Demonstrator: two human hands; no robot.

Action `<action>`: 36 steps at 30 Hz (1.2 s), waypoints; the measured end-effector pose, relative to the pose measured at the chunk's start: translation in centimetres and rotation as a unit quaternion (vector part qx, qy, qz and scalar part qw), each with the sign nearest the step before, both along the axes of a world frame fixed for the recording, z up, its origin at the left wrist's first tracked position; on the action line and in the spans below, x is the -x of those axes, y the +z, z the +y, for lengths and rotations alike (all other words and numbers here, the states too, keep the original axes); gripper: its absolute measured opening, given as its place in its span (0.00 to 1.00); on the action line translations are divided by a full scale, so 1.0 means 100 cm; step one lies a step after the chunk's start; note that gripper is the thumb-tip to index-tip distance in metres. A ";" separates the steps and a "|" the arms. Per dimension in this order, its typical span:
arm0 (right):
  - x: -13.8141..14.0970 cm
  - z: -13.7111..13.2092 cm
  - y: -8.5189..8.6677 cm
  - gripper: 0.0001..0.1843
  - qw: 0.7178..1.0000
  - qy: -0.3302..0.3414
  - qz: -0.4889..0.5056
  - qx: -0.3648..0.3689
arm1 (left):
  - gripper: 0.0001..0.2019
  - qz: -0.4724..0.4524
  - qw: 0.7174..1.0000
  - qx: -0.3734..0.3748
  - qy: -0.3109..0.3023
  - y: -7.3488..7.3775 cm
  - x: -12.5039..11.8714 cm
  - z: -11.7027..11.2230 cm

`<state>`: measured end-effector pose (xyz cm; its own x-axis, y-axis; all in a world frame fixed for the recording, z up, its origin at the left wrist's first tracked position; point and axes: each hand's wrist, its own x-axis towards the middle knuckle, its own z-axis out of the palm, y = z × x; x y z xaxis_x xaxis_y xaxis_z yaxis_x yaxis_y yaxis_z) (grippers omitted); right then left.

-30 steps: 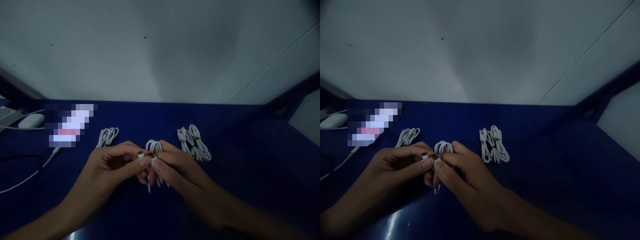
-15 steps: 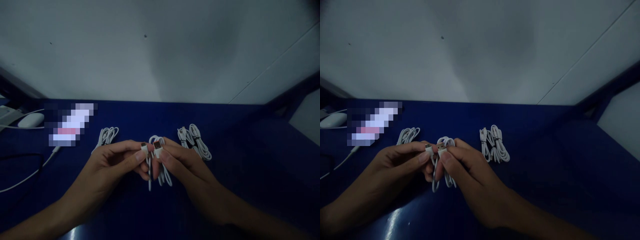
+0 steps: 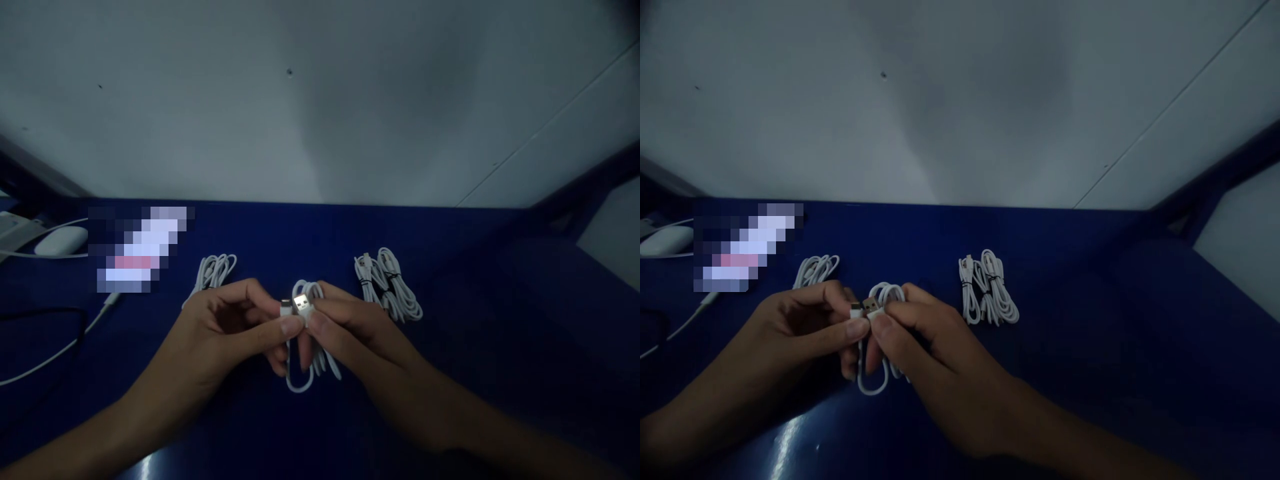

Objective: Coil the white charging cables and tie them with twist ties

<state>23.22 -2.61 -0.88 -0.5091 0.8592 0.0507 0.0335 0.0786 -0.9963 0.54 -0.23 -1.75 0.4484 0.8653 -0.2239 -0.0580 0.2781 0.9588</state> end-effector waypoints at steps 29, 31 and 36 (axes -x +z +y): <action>-0.001 0.001 0.002 0.24 1.000 0.003 -0.008 -0.015 | 0.07 0.003 0.999 0.042 0.005 0.007 -0.002 0.000; -0.001 0.001 0.002 0.24 1.000 0.002 -0.011 -0.017 | 0.07 0.006 0.999 0.043 0.003 0.007 -0.001 0.000; 0.000 0.003 0.000 0.25 1.000 -0.002 -0.008 -0.017 | 0.07 0.012 0.999 0.035 -0.001 0.007 0.000 0.000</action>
<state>23.26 -2.28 -0.85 -0.5073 0.8588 0.0712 0.0495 0.1115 -0.9925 0.55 -0.21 -1.04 0.4437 0.8464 -0.2945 -0.0348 0.3446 0.9381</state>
